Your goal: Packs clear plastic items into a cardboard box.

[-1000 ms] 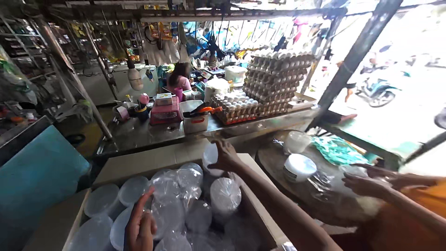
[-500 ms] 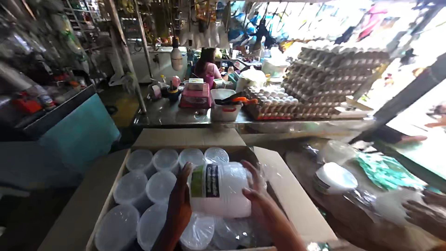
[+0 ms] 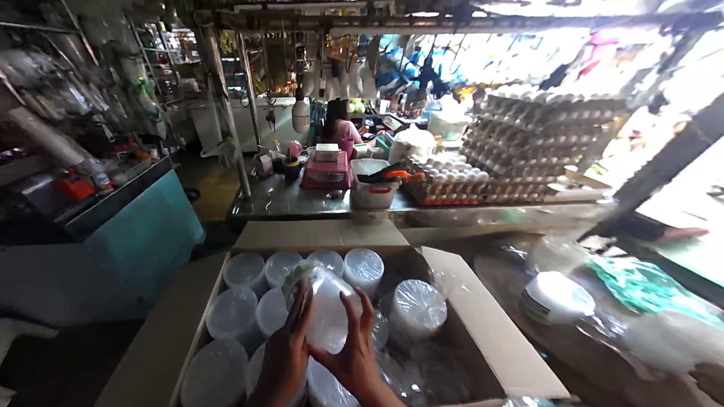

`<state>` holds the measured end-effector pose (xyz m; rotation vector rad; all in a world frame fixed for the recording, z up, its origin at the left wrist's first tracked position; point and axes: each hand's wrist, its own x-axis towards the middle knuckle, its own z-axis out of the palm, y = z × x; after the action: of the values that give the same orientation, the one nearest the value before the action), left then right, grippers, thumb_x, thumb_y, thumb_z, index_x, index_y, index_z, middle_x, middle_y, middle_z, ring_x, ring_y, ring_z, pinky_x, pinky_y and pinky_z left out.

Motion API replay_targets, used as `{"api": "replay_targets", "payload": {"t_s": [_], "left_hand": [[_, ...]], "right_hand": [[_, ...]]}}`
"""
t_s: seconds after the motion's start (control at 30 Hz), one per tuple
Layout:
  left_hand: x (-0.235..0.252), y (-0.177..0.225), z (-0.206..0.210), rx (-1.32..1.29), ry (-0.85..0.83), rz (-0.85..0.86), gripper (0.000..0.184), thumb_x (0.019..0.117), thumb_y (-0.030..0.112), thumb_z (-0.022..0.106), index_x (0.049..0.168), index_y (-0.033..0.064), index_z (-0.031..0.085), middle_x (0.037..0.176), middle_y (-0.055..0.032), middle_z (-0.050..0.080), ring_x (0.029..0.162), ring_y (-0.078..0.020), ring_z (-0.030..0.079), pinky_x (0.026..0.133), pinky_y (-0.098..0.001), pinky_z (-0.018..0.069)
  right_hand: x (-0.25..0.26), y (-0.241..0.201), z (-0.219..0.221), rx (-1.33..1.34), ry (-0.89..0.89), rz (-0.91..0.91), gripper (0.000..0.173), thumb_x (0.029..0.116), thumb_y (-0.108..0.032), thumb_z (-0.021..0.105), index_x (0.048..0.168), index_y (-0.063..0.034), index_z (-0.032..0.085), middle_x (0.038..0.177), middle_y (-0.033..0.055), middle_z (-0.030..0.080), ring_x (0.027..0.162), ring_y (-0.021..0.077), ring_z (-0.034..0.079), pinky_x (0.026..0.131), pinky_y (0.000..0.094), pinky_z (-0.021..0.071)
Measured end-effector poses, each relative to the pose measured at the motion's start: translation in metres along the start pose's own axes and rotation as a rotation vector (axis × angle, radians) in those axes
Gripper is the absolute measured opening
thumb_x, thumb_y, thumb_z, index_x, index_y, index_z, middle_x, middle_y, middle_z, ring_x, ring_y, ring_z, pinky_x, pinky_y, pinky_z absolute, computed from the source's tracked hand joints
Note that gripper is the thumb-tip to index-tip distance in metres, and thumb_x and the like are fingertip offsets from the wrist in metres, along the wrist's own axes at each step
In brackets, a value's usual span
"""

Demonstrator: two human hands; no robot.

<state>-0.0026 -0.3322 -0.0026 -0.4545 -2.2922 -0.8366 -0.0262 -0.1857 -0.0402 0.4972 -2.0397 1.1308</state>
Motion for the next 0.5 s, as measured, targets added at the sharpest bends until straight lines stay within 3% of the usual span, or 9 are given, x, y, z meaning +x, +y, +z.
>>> {"api": "replay_targets", "payload": {"t_s": [0.07,0.1,0.17,0.23,0.3,0.37,0.43,0.5], "left_hand": [[-0.005,0.003,-0.002,-0.02,-0.032,0.052,0.066,0.0812,-0.012,0.051,0.146,-0.0022,0.052,0.151,-0.0153,0.052,0.099,-0.0289,0.075,0.066,-0.0433,0.0613],[-0.011,0.003,-0.002,-0.052,-0.071,0.039,0.062,0.0856,-0.006,0.047,0.148,-0.0031,0.05,0.151,-0.0153,0.053,0.102,-0.0286,0.074,0.069,-0.0433,0.061],[-0.027,-0.002,-0.001,-0.159,-0.164,-0.035,0.056,0.0988,0.014,0.045,0.15,-0.0083,0.042,0.154,-0.0196,0.047,0.126,-0.028,0.064,0.094,-0.0429,0.0568],[-0.04,-0.01,0.005,-0.221,-0.136,-0.063,0.07,0.0998,0.033,0.056,0.149,-0.0138,0.039,0.155,-0.0258,0.043,0.132,-0.0296,0.059,0.1,-0.043,0.0541],[-0.049,-0.017,0.01,-0.218,-0.083,-0.065,0.077,0.0945,0.034,0.066,0.148,-0.0145,0.04,0.155,-0.0281,0.041,0.134,-0.0302,0.057,0.101,-0.0413,0.0541],[-0.057,-0.023,0.018,-0.185,-0.039,-0.047,0.073,0.0931,0.028,0.066,0.15,-0.0109,0.041,0.156,-0.0254,0.042,0.135,-0.0269,0.056,0.101,-0.0375,0.0536],[-0.06,-0.028,0.023,-0.178,0.002,-0.023,0.065,0.0952,0.019,0.061,0.151,-0.0086,0.041,0.156,-0.0237,0.043,0.134,-0.025,0.057,0.099,-0.0354,0.0542],[-0.057,-0.029,0.024,-0.166,0.047,-0.032,0.058,0.0957,0.012,0.058,0.147,-0.0106,0.045,0.153,-0.0252,0.046,0.135,-0.027,0.057,0.103,-0.0354,0.0525]], "right_hand": [[-0.002,0.001,-0.003,-0.067,-0.009,-0.044,0.094,0.0611,-0.06,0.087,0.14,-0.0192,0.058,0.145,0.0346,0.043,0.139,0.0469,0.041,0.111,0.0545,0.041],[-0.005,0.002,-0.005,-0.074,-0.035,-0.035,0.092,0.0607,-0.058,0.087,0.14,-0.0188,0.06,0.144,0.0351,0.045,0.137,0.0498,0.043,0.108,0.0581,0.042],[-0.012,0.005,-0.015,0.02,-0.148,0.057,0.091,0.0679,-0.054,0.085,0.142,-0.0086,0.059,0.146,0.0337,0.047,0.136,0.0492,0.045,0.107,0.06,0.0432],[-0.011,0.012,-0.028,0.257,-0.236,0.24,0.09,0.0828,-0.045,0.078,0.15,0.0031,0.044,0.15,0.0275,0.047,0.137,0.0339,0.049,0.109,0.0473,0.0465],[0.004,0.023,-0.034,0.483,-0.234,0.482,0.08,0.0942,-0.034,0.064,0.156,0.0038,0.03,0.148,0.0216,0.049,0.123,0.0219,0.059,0.096,0.0367,0.0539],[0.019,0.035,-0.032,0.605,-0.286,0.667,0.068,0.1014,-0.027,0.053,0.158,-0.0003,0.027,0.15,0.0196,0.048,0.118,0.0182,0.06,0.095,0.0342,0.0527],[0.03,0.037,-0.025,0.669,-0.395,0.767,0.049,0.1069,-0.019,0.046,0.151,0.0015,0.041,0.146,0.0167,0.053,0.121,0.0143,0.059,0.1,0.0318,0.0493],[0.037,0.033,-0.017,0.645,-0.396,0.797,0.035,0.1078,-0.014,0.046,0.134,0.0051,0.057,0.127,0.0117,0.065,0.108,0.0064,0.062,0.094,0.0256,0.0511]]}}
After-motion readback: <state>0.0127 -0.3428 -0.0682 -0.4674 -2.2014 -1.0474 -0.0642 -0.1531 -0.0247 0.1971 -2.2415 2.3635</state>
